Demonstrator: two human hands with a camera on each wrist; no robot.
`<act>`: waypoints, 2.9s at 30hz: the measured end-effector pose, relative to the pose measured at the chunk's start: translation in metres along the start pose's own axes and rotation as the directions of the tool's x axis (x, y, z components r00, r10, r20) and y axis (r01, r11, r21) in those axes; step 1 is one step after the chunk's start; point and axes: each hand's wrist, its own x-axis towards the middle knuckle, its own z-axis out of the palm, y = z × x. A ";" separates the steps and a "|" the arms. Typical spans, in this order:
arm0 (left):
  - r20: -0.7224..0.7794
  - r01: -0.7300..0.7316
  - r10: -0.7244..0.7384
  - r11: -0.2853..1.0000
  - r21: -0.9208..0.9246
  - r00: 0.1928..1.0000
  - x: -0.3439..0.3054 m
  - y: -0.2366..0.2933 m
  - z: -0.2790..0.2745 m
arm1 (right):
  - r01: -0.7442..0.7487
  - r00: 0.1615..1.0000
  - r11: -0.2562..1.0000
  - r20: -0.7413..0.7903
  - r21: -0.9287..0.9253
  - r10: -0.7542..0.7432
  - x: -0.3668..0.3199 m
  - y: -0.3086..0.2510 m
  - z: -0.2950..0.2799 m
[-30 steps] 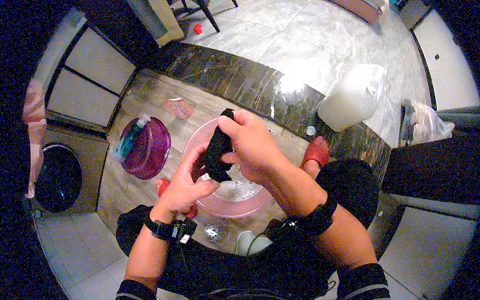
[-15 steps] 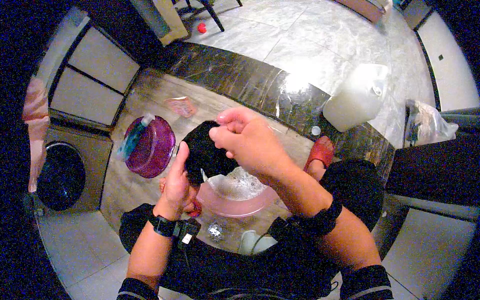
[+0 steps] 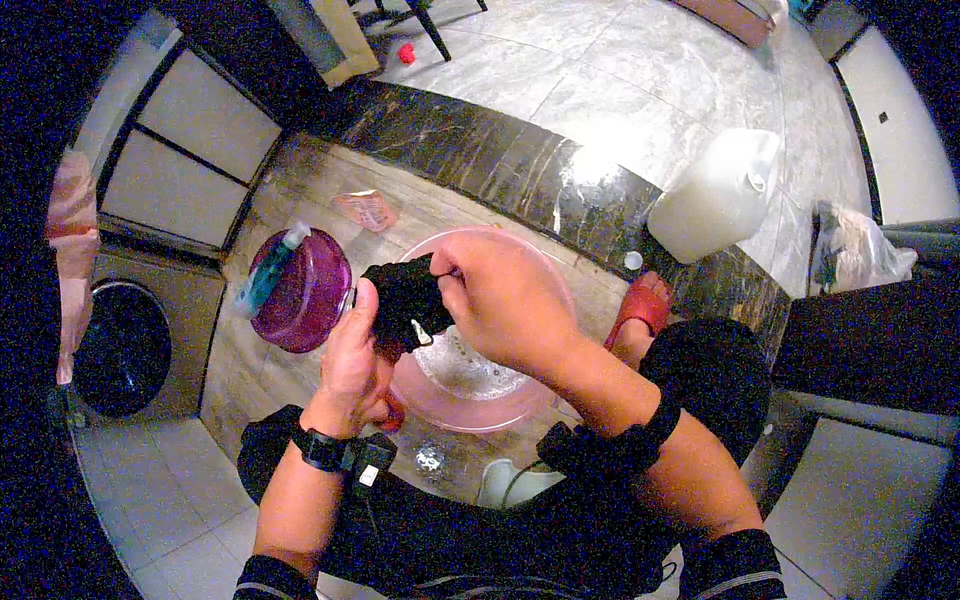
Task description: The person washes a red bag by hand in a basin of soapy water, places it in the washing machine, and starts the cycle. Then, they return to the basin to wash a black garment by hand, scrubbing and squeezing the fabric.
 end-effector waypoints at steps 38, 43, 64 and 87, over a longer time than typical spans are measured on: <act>0.038 -0.084 0.083 0.996 0.016 0.996 -0.006 0.017 -0.003 | 0.048 0.999 0.997 -0.010 0.055 -0.047 0.002 -0.004 0.019; -0.184 -0.113 0.130 0.988 0.102 0.974 0.004 0.023 -0.021 | -0.088 0.973 0.987 -0.203 0.135 0.114 0.012 -0.007 -0.008; -0.270 0.013 0.229 0.740 0.673 0.935 0.006 0.042 -0.031 | -0.089 0.985 0.994 -0.145 0.055 0.096 0.019 -0.004 -0.041; -0.197 -0.144 0.294 0.826 0.545 0.935 0.003 0.038 -0.038 | -0.303 0.950 0.949 0.111 0.087 0.293 0.017 -0.013 -0.054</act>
